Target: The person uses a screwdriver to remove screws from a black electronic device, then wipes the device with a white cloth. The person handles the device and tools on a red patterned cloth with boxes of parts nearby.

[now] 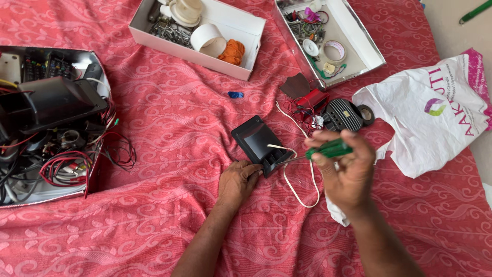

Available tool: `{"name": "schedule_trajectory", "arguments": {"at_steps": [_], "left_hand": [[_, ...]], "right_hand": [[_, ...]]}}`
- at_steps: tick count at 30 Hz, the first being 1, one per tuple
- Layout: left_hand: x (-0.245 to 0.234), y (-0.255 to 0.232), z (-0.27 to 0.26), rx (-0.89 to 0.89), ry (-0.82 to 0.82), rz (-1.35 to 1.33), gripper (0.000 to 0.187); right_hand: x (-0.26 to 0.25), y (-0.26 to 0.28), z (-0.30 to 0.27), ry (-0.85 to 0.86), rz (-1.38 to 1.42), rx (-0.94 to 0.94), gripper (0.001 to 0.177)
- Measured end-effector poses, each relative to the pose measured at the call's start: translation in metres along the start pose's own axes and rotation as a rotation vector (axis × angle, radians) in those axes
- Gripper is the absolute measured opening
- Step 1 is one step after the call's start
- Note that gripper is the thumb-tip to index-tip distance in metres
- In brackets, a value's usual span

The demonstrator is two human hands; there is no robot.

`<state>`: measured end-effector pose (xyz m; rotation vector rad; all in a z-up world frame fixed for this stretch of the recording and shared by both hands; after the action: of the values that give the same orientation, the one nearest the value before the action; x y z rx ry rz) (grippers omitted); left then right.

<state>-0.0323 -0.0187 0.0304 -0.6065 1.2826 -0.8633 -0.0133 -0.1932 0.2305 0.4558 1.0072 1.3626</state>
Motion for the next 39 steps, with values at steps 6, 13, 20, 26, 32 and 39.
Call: {"name": "schedule_trajectory", "arguments": {"at_steps": [6, 13, 20, 26, 32, 39], "left_hand": [[0.005, 0.007, -0.002, -0.02, 0.003, -0.02, 0.016], [0.008, 0.012, -0.001, -0.066, 0.016, -0.016, 0.016], [0.004, 0.007, -0.001, -0.097, 0.046, -0.018, 0.018], [0.004, 0.006, 0.0, -0.126, 0.054, 0.013, 0.017], [0.006, 0.008, 0.0, -0.116, 0.045, 0.004, 0.015], [0.008, 0.008, 0.0, -0.102, 0.017, 0.009, 0.013]], "right_hand": [[0.013, -0.013, -0.028, -0.007, -0.026, -0.061, 0.063], [0.024, -0.027, -0.029, 0.017, -0.055, -0.05, 0.063], [0.041, -0.018, -0.019, 0.125, -0.196, -0.14, 0.062], [0.055, -0.004, -0.012, 0.192, -0.298, -0.253, 0.063], [0.052, -0.008, -0.011, 0.175, -0.284, -0.231, 0.063], [0.048, -0.012, -0.014, 0.169, -0.243, -0.202, 0.064]]}}
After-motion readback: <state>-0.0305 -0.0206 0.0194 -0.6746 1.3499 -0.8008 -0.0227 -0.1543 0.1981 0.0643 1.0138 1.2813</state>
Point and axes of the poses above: each hand's wrist, its own z-axis towards the middle knuckle, its own x-axis out of the palm, y = z × x, the point moved 9 cm from there along z, towards the middle knuckle, and after that the axes turned 2 degrees about z, right-handed, at the moved point
